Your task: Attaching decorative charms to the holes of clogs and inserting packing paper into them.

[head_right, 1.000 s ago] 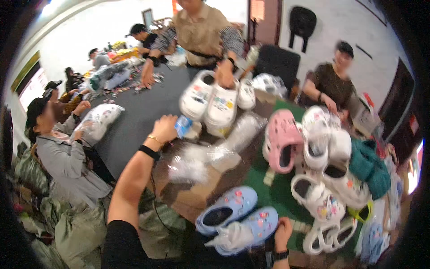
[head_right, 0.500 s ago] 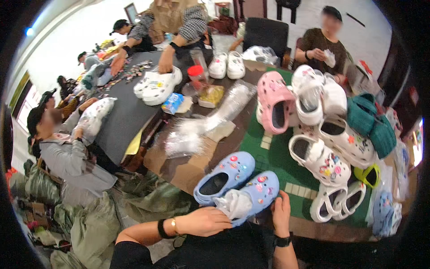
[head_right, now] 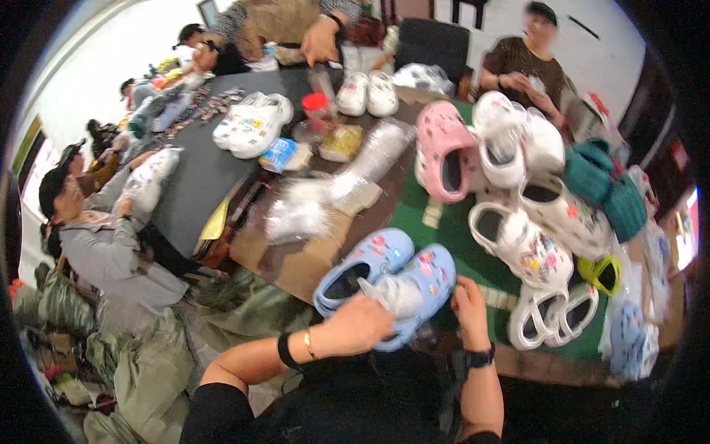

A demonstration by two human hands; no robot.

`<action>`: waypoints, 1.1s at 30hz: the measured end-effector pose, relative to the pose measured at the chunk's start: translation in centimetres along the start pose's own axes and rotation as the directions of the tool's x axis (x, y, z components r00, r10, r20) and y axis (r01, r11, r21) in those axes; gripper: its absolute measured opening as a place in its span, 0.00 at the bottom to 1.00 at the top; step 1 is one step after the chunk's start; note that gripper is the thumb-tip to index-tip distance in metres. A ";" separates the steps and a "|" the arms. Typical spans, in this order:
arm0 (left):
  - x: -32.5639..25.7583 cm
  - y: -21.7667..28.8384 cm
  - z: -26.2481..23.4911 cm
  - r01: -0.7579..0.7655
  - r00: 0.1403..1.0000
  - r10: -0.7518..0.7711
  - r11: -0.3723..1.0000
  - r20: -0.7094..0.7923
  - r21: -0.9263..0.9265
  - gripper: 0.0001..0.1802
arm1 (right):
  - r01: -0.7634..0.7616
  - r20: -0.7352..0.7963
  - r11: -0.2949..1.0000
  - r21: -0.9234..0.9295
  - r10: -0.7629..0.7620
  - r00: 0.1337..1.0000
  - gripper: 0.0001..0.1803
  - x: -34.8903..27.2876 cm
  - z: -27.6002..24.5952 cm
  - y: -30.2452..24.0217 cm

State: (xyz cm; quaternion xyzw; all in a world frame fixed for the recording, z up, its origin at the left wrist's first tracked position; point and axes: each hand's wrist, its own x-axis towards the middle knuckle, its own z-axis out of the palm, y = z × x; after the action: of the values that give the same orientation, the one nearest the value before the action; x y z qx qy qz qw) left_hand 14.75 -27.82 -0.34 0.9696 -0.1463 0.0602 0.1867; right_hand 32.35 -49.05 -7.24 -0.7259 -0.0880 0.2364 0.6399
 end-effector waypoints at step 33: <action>3.2 1.4 2.3 -0.360 0.922 0.360 0.932 -0.144 0.026 0.10 | 0.178 0.027 0.944 -0.279 -0.177 0.984 0.20 -5.9 2.3 0.1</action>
State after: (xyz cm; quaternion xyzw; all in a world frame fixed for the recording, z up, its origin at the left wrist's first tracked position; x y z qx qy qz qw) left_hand 17.53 -30.77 -1.44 0.9191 -0.3078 0.1646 0.1831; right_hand 26.09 -49.56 -6.17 -0.7981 -0.1858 0.1635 0.5493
